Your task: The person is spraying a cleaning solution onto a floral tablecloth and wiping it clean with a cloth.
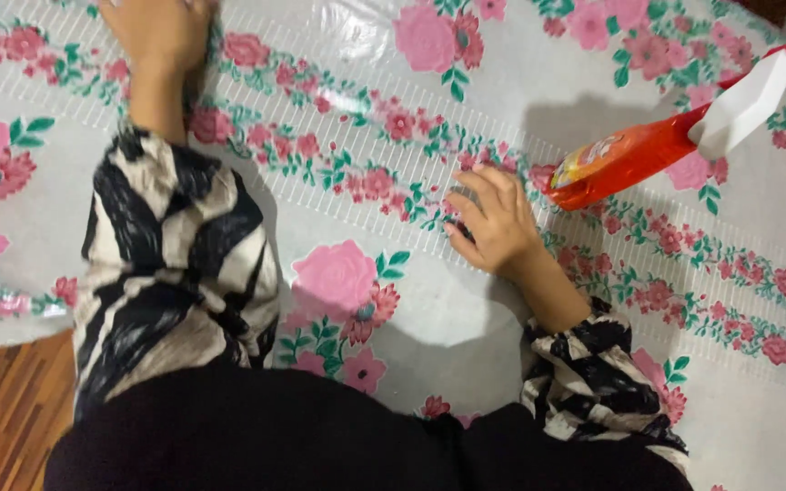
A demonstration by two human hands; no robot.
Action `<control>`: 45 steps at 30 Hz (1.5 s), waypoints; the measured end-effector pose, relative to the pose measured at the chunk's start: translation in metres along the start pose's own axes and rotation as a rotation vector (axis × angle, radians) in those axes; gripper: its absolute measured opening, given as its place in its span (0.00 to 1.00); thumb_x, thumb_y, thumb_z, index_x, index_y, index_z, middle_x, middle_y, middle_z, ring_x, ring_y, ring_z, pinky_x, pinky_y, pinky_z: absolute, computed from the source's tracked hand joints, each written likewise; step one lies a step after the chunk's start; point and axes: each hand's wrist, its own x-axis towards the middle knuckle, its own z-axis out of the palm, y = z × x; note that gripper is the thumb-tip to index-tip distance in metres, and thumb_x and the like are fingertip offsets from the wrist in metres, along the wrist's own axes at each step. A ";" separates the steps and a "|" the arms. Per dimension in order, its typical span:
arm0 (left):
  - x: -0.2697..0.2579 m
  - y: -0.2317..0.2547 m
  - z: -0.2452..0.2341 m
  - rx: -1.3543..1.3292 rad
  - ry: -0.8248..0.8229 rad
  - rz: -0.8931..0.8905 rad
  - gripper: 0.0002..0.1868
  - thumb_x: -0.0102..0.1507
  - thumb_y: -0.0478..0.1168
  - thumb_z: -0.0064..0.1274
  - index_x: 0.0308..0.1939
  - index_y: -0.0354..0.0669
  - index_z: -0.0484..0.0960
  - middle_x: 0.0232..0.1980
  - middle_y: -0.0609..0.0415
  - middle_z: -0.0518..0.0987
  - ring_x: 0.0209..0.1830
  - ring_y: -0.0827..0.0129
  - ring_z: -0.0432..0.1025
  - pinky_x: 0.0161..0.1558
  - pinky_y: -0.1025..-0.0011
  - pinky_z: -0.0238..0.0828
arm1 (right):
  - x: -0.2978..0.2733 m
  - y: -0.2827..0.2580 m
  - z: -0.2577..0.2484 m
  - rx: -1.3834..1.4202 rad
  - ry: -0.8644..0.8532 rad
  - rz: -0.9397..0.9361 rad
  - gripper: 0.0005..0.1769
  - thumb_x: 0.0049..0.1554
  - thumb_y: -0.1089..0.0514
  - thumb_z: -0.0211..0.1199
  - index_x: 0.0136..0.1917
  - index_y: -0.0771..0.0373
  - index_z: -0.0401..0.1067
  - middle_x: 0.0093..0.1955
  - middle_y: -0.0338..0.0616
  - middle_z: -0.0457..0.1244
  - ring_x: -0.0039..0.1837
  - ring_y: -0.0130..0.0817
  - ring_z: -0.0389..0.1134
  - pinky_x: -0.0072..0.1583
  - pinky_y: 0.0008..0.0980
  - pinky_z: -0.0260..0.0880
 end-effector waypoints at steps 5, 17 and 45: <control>-0.021 0.044 0.038 0.067 -0.041 -0.016 0.28 0.76 0.56 0.46 0.69 0.38 0.71 0.68 0.34 0.71 0.71 0.30 0.58 0.59 0.32 0.50 | 0.006 -0.001 0.000 0.019 0.016 0.043 0.21 0.57 0.52 0.68 0.59 0.66 0.74 0.68 0.54 0.62 0.73 0.51 0.56 0.71 0.51 0.58; -0.151 0.250 -0.086 -0.395 -0.265 0.923 0.28 0.64 0.56 0.53 0.67 0.56 0.77 0.70 0.55 0.73 0.72 0.56 0.63 0.67 0.43 0.54 | -0.018 0.020 0.022 -0.129 0.415 -0.027 0.23 0.68 0.44 0.45 0.61 0.65 0.65 0.62 0.53 0.63 0.66 0.47 0.61 0.69 0.54 0.60; -0.206 0.113 -0.146 -0.166 -0.258 0.283 0.30 0.66 0.53 0.57 0.73 0.61 0.72 0.76 0.51 0.68 0.77 0.44 0.56 0.62 0.33 0.55 | -0.027 0.026 0.026 -0.024 0.309 -0.169 0.35 0.67 0.44 0.54 0.80 0.60 0.51 0.73 0.55 0.57 0.72 0.52 0.56 0.71 0.54 0.57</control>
